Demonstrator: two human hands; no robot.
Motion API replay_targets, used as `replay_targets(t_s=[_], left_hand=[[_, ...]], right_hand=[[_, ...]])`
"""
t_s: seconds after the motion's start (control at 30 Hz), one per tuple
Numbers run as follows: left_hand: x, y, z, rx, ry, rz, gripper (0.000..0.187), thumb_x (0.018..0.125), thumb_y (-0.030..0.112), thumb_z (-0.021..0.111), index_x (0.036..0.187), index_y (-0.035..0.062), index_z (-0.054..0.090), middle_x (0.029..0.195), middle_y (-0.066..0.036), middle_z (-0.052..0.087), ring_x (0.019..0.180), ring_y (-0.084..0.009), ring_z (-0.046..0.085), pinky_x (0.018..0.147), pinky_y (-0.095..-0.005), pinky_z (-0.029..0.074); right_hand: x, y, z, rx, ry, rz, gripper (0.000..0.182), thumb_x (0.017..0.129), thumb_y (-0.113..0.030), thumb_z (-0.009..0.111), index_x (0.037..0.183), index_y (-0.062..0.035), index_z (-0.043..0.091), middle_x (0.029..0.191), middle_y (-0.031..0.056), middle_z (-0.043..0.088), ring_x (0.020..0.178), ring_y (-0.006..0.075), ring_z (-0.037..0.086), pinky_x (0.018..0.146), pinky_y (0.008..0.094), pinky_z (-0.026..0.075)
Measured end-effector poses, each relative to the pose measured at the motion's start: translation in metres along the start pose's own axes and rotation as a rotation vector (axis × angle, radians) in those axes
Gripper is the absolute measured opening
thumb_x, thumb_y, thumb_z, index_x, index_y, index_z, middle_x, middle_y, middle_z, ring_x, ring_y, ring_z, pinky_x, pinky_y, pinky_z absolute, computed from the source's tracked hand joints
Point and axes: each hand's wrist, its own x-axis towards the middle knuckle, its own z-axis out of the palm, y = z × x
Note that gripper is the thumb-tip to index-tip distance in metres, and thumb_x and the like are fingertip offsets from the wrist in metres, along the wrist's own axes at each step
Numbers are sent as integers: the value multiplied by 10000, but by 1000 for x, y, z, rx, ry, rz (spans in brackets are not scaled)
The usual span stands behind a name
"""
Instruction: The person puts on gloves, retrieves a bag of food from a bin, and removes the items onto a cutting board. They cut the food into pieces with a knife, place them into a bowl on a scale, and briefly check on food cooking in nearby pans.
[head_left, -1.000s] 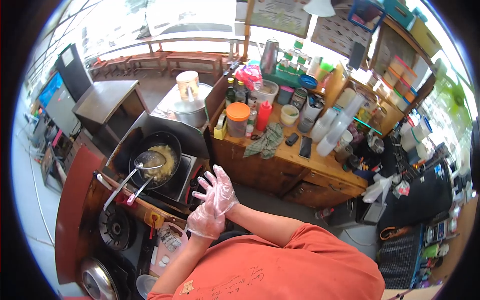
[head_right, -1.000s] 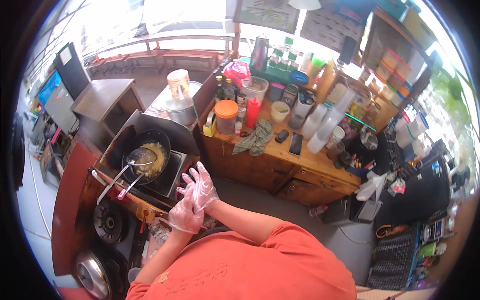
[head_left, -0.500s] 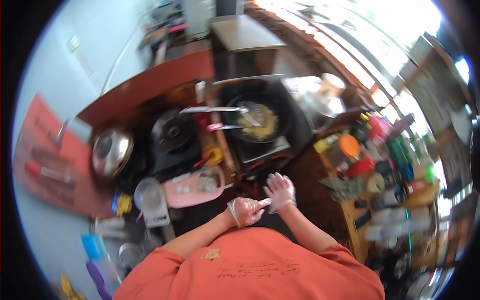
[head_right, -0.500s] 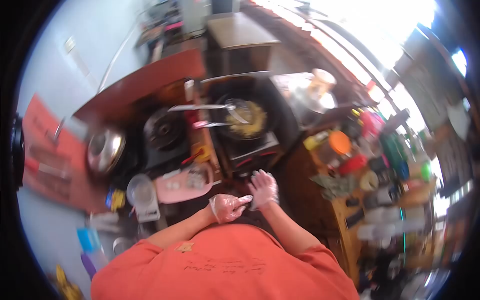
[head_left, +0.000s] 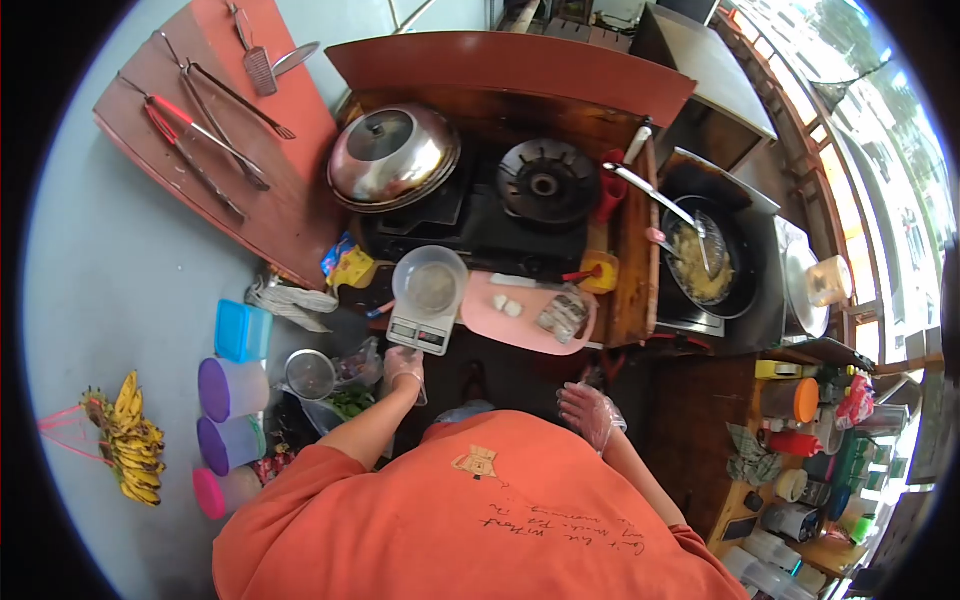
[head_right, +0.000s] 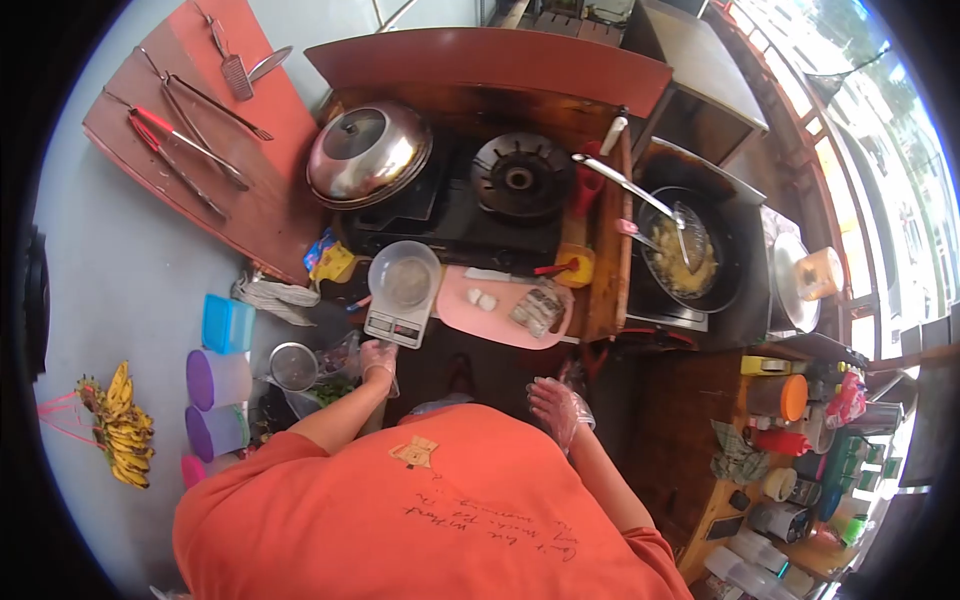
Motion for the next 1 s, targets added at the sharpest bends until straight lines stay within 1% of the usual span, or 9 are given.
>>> replay_targets(t_s=[0.07, 0.1, 0.17, 0.27, 0.33, 0.53, 0.8, 0.87, 1.0], left_hand=[[44, 1, -11, -163, -280, -179, 366, 827, 280, 788, 1060, 47, 629, 922, -92, 704, 805, -267, 672, 741, -394, 553], [60, 1, -10, -148, -287, -178, 366, 827, 280, 788, 1060, 47, 629, 922, -92, 704, 805, -267, 672, 741, -394, 553], [87, -16, 7, -665, -559, -676, 405, 852, 365, 779, 1098, 98, 599, 926, -46, 687, 792, -241, 663, 666, -377, 568], [114, -43, 9, -676, -782, -565, 388, 866, 392, 766, 1077, 127, 578, 913, -12, 674, 750, -196, 648, 590, -338, 560], [110, -47, 2, -726, -779, -536, 316, 889, 339, 751, 1037, 127, 570, 902, -7, 668, 715, -148, 629, 546, -315, 546], [109, -66, -10, -770, -935, -483, 253, 937, 242, 700, 1121, 127, 570, 857, -9, 654, 661, -135, 634, 543, -293, 566], [63, 66, -20, -821, -1049, -371, 234, 931, 239, 705, 1077, 100, 587, 873, -11, 628, 659, -127, 610, 560, -290, 560], [61, 105, 2, -849, -1102, -326, 258, 945, 245, 682, 1148, 123, 579, 939, -10, 632, 725, -135, 598, 628, -332, 541], [54, 199, 57, -1005, -1031, -290, 212, 923, 234, 713, 1069, 119, 610, 848, 3, 634, 652, -126, 580, 587, -299, 536]], right_hand=[[18, -1, 25, 5, 6, 5, 541, 938, -416, 596, 1348, -66, 558, 1386, 116, 566, 1281, 285, 497, 1068, 420, 394], [27, -2, 36, -23, 10, -2, 534, 931, -412, 608, 1338, -69, 567, 1372, 113, 577, 1257, 278, 512, 1058, 413, 399], [45, 0, 54, -48, 31, -19, 519, 913, -410, 639, 1308, -77, 595, 1317, 100, 616, 1182, 253, 551, 1021, 394, 413], [62, -3, 78, -136, 23, -34, 611, 917, -460, 614, 1387, -78, 534, 1406, 98, 550, 1248, 250, 502, 1069, 396, 373], [64, -7, 91, -138, 49, -37, 624, 911, -451, 629, 1384, -58, 528, 1408, 111, 548, 1258, 254, 496, 1078, 403, 365], [76, -4, 92, -143, 68, -91, 548, 884, -408, 673, 1308, -68, 598, 1280, 91, 645, 1147, 226, 578, 1002, 381, 425], [79, -1, 66, -108, 93, -77, 512, 897, -401, 664, 1281, -67, 612, 1286, 102, 639, 1134, 225, 576, 1021, 376, 418], [78, -4, 56, -101, 89, -86, 508, 898, -398, 664, 1280, -67, 613, 1290, 104, 636, 1135, 229, 575, 1024, 379, 416], [62, -20, 44, -94, 120, -102, 499, 905, -391, 658, 1280, -66, 613, 1305, 109, 628, 1135, 238, 574, 1025, 386, 416]])
